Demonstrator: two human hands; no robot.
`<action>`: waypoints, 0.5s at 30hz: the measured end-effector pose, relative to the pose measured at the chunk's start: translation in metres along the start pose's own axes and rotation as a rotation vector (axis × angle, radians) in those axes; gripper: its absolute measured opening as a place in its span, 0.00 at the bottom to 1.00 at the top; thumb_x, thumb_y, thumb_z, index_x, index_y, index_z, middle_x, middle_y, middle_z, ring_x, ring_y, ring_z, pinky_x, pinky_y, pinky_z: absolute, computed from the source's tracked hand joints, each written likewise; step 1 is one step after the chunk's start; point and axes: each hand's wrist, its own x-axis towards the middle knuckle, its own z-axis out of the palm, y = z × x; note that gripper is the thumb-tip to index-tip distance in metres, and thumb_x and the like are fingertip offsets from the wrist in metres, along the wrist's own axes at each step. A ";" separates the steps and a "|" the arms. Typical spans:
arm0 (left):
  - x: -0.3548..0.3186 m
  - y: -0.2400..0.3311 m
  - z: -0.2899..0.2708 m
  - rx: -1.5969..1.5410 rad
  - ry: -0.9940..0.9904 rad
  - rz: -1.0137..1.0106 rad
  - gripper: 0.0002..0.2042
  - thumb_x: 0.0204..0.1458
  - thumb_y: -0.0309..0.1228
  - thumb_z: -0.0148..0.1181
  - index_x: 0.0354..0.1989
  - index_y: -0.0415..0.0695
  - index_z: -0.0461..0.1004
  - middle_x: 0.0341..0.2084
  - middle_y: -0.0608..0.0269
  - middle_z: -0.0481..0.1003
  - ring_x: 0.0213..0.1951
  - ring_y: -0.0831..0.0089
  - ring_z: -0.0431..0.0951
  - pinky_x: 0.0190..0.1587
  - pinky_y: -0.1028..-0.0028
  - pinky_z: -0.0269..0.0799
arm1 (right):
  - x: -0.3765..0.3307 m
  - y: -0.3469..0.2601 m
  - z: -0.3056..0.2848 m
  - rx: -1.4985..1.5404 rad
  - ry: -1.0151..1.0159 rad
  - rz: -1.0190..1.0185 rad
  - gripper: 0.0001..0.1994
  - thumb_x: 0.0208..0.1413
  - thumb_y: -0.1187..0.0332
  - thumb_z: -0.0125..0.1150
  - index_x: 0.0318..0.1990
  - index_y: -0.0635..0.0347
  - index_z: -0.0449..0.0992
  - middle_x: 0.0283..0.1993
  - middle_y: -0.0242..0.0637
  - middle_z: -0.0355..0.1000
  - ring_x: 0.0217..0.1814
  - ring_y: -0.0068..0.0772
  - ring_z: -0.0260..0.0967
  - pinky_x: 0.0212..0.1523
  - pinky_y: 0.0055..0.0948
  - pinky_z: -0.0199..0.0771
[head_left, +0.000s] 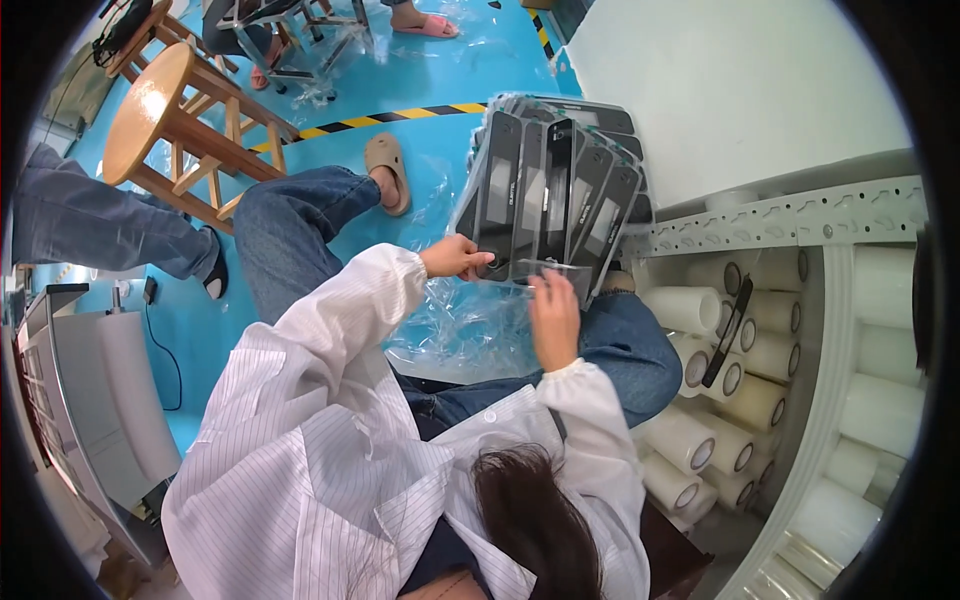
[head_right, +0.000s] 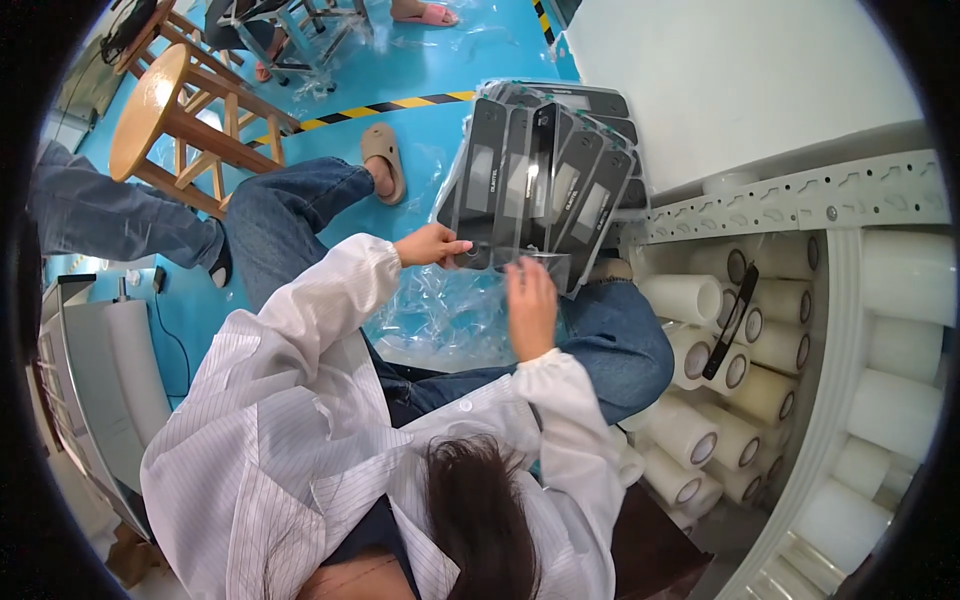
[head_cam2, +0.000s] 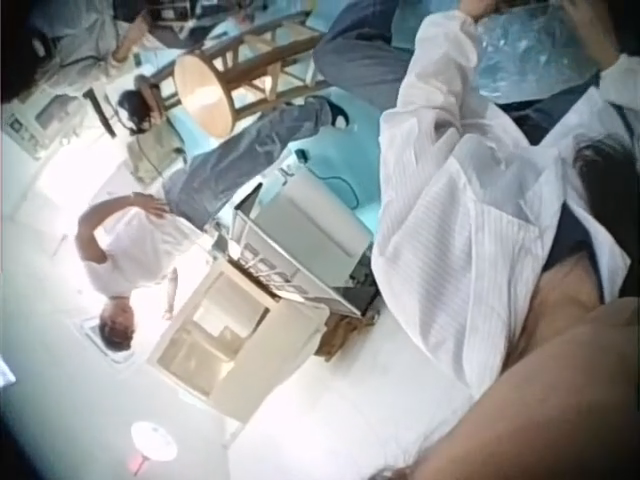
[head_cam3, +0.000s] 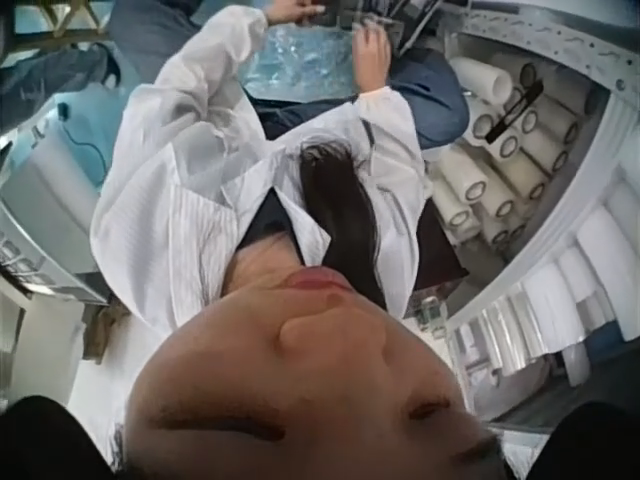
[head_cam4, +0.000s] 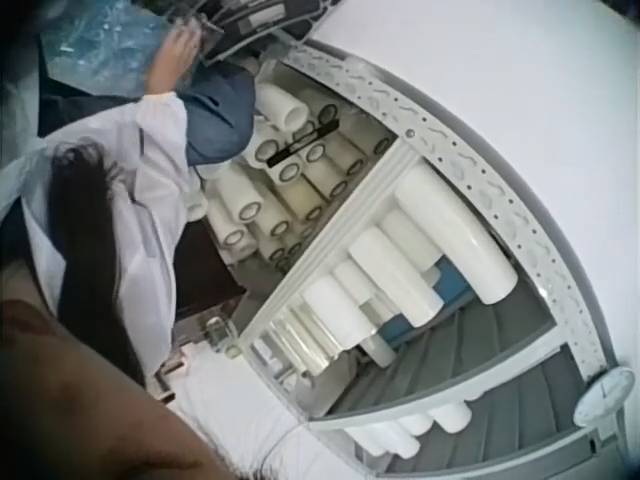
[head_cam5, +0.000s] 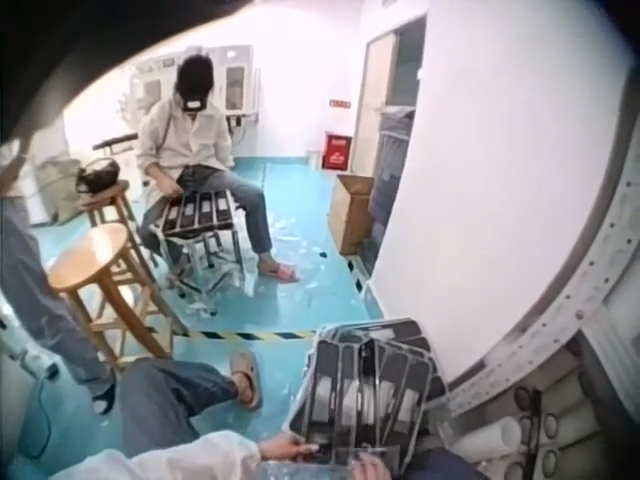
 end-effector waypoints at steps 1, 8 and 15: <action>-0.004 0.013 -0.003 0.010 -0.001 0.007 0.26 0.55 0.52 0.56 0.19 0.38 0.74 0.17 0.64 0.73 0.25 0.75 0.76 0.28 0.75 0.70 | -0.002 0.018 0.002 0.095 0.010 0.050 0.19 0.45 0.76 0.61 0.48 0.61 0.70 0.46 0.47 0.68 0.49 0.51 0.66 0.50 0.40 0.68; -0.052 0.163 -0.046 -0.167 0.299 0.333 0.17 0.53 0.44 0.59 0.25 0.41 0.76 0.19 0.70 0.71 0.23 0.82 0.69 0.26 0.76 0.65 | -0.072 0.023 0.021 0.393 -0.742 -0.145 0.14 0.51 0.77 0.55 0.47 0.61 0.73 0.44 0.48 0.71 0.49 0.52 0.69 0.47 0.38 0.71; -0.159 0.306 -0.118 -0.089 0.610 0.630 0.17 0.53 0.43 0.58 0.38 0.42 0.80 0.27 0.70 0.77 0.32 0.79 0.76 0.31 0.81 0.68 | 0.004 -0.038 -0.002 1.111 -0.043 0.455 0.11 0.61 0.69 0.53 0.46 0.66 0.74 0.35 0.39 0.76 0.36 0.32 0.75 0.42 0.30 0.75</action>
